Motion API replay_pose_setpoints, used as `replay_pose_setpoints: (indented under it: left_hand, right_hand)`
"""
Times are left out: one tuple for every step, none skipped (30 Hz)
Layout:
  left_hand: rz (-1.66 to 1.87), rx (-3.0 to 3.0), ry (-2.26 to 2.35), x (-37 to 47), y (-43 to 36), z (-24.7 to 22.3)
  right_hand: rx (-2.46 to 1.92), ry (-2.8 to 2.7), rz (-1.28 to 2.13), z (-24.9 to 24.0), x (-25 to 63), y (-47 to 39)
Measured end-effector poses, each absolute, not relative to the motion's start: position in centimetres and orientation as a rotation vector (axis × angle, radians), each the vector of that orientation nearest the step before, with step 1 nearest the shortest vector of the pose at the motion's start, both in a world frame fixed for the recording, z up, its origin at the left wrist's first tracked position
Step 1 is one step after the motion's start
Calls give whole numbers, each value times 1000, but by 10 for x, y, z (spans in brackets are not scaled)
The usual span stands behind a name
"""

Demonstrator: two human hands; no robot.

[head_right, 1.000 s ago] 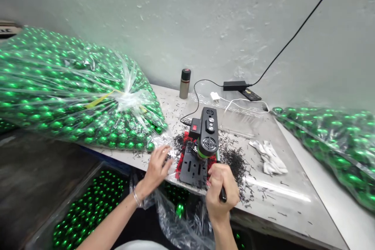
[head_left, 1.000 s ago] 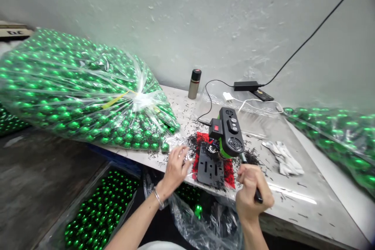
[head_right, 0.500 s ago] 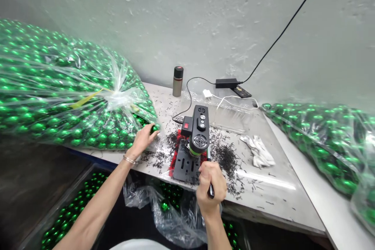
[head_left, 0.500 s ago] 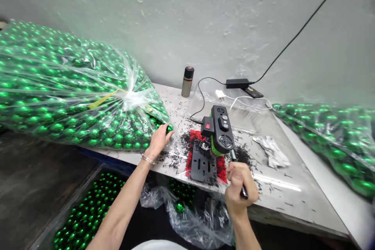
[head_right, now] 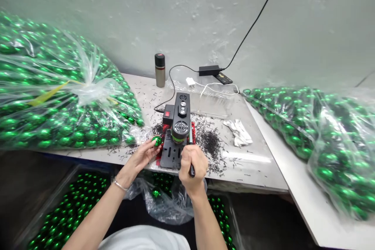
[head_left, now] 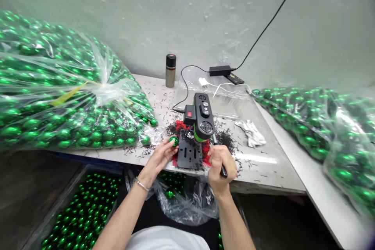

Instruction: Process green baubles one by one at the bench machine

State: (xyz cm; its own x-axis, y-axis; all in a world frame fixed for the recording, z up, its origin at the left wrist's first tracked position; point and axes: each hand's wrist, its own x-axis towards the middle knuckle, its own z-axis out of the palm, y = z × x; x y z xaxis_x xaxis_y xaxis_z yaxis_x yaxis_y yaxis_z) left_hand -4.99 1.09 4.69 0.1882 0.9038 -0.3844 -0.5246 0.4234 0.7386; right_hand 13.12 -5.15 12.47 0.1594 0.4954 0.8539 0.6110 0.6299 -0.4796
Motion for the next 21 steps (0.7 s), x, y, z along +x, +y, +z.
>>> replay_pose_setpoints:
  left_hand:
    - [1060, 495, 907, -47, 10, 47]
    - [1053, 497, 914, -44, 10, 47]
    - [1043, 518, 930, -41, 9, 48]
    - [1029, 563, 956, -38, 8, 48]
    - [1010, 636, 989, -34, 6, 48]
    - [986, 729, 1023, -30, 5, 47]
    - [957, 833, 1058, -26, 4, 46]
    - [926, 941, 1095, -23, 3, 45]
    - [894, 1047, 1134, -20, 1, 44]
    - [869, 1150, 1177, -17, 1, 43]
    - [853, 1250, 1221, -15, 0, 42]
    - [850, 1352, 1263, -13, -1, 41]
    - [859, 1455, 1295, -12, -1, 41]
    - [877, 1554, 1315, -12, -2, 41]
    - [897, 1645, 1325, -11, -2, 41]
    - [915, 1725, 1329, -11, -3, 41]
    - [928, 1795, 1331, -10, -3, 41]
    - [936, 1856, 1332, -9, -4, 41]
    - [941, 1911, 1332, -9, -5, 40]
    - [943, 1957, 1333, -8, -5, 39]
    - [943, 1993, 1334, -7, -6, 38]
  right_hand:
    - [-980, -1481, -108, 125, 131, -51]
    - [-980, -1481, -112, 125, 131, -51]
    - [-980, -1482, -118, 126, 131, -51]
    - [-981, -1484, -124, 126, 131, -51]
    - [-981, -1488, -130, 126, 131, -51]
    - [-982, -1491, -136, 126, 131, -51]
    - [-982, -1494, -139, 126, 131, -51]
    - [-982, -1497, -139, 126, 131, -52]
    - [-979, -1498, -138, 127, 131, -52]
    - [-977, -1499, -135, 127, 131, -52]
    - [-973, -1498, -131, 127, 131, -52]
    - [-970, -1497, -126, 127, 130, -53]
    - [-970, -1496, -121, 127, 130, -53]
    - [-970, -1494, -118, 126, 130, -53]
    - [-973, -1492, -115, 125, 130, -53]
    - [-973, -1491, -112, 124, 130, -53]
    - [-970, -1490, -110, 124, 130, -53]
    - [-968, -1490, -106, 123, 130, -54]
    - [-966, -1490, -103, 122, 131, -54]
    - [-965, -1490, -99, 121, 131, -54]
    - [-967, -1491, -96, 121, 131, -54]
